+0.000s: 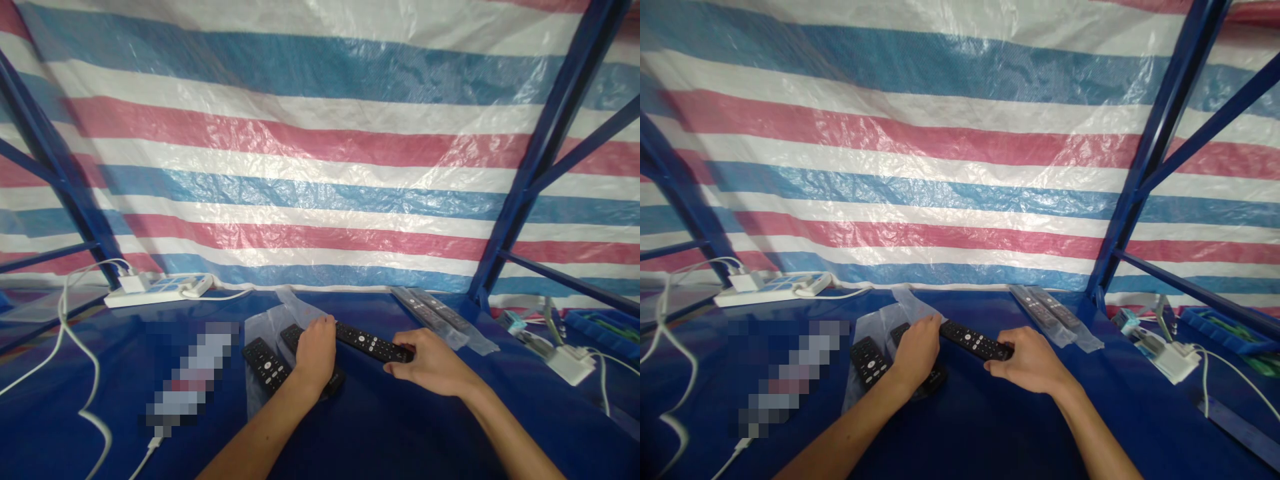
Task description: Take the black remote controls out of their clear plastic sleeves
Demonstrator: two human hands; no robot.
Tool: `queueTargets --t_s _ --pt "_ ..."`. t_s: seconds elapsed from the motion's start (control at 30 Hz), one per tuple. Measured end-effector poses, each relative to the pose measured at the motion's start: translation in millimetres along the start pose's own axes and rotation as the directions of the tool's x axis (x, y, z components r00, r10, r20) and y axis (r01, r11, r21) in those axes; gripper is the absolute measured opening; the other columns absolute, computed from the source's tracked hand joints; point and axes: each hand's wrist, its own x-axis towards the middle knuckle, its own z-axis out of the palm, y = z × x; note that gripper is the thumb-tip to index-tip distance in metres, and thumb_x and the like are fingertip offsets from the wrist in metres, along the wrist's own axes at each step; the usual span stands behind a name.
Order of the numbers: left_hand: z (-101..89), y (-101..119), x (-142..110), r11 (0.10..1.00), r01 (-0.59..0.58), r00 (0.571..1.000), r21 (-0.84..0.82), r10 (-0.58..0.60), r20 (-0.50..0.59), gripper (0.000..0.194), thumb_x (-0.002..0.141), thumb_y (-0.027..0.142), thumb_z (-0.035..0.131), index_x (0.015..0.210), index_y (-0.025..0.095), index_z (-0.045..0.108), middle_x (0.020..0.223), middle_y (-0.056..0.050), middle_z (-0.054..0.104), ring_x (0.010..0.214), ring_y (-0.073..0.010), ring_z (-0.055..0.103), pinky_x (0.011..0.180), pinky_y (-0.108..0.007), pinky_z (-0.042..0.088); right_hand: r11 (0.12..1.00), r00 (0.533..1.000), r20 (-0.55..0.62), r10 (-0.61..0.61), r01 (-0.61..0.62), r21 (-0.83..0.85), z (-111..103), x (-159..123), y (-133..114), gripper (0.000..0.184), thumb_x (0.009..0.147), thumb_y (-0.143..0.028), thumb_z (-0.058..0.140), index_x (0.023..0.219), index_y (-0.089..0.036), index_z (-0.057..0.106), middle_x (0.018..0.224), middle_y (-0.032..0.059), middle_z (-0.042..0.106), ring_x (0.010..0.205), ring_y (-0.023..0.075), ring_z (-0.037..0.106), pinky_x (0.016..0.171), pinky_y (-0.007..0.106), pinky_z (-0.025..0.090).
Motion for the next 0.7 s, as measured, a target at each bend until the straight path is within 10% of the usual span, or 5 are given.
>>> queueTargets --t_s 0.43,0.7 --pt "10.7 -3.5 3.2 0.985 -0.174 0.984 -0.019 0.173 -0.04 0.034 0.082 -0.004 0.036 0.106 0.012 0.054 0.107 -0.011 0.062 0.105 -0.0214 0.057 0.09 -0.034 0.045 0.996 0.998 -0.039 -0.055 0.052 -0.074 12.8 2.8 -9.1 0.026 0.067 -0.04 0.067 0.056 -0.02 0.055 0.055 -0.0039 0.052 0.053 0.011 0.046 0.049 0.023 0.022" --pt "11.1 -9.0 6.3 0.995 -0.028 0.989 -0.1 0.013 -0.149 0.032 0.088 0.001 0.032 0.106 0.012 0.056 0.098 -0.011 0.063 0.102 -0.0212 0.06 0.087 -0.031 0.046 0.994 0.987 -0.14 -0.076 0.064 -0.09 19.2 5.1 -4.8 0.029 0.07 -0.042 0.064 0.057 -0.02 0.052 0.06 -0.0031 0.053 0.056 0.0115 0.048 0.053 0.023 0.027"
